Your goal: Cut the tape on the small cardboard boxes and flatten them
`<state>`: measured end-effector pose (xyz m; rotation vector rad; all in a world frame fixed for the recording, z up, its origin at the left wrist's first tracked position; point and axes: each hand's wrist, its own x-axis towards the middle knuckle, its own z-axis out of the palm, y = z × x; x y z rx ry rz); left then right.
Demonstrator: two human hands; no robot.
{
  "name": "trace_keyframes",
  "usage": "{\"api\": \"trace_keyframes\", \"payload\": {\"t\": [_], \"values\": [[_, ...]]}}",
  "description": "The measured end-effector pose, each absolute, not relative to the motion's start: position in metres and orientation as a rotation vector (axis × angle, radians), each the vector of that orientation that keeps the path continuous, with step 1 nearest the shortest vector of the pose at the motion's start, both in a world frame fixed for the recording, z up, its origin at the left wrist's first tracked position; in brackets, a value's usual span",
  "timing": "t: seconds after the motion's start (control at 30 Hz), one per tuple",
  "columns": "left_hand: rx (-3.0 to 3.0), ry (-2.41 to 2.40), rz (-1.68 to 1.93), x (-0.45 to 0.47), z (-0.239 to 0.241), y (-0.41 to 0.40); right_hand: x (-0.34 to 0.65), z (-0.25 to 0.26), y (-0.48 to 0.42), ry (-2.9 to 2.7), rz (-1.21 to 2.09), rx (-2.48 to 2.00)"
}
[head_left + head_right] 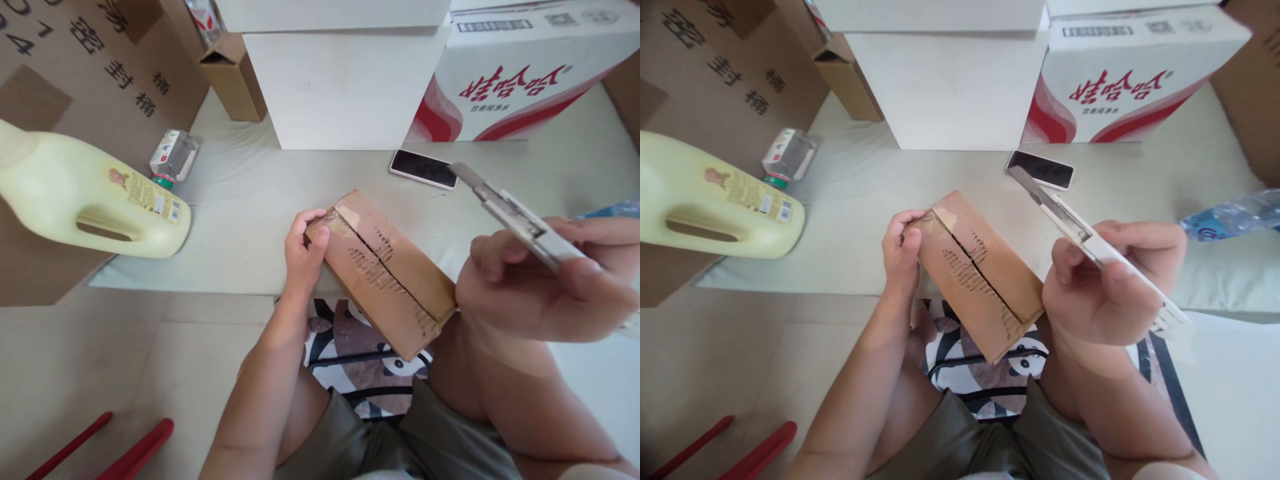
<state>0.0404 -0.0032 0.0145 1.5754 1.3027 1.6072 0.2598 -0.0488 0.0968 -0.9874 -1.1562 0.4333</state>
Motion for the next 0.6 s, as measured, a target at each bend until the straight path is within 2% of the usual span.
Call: {"api": "trace_keyframes", "payload": {"t": [0.2,0.47,0.6], "values": [[1.654,1.219,1.621,0.043,0.024,-0.007,0.260,0.096,-0.038,-0.826,0.567,-0.881],[1.273,1.251,1.763,0.055,0.032,-0.017,0.249,0.090,-0.042,-1.047,0.495,-0.898],[1.111,1.304,1.787,0.048,0.033,-0.013,0.261,0.094,-0.040,-0.968,0.429,-0.894]]}}
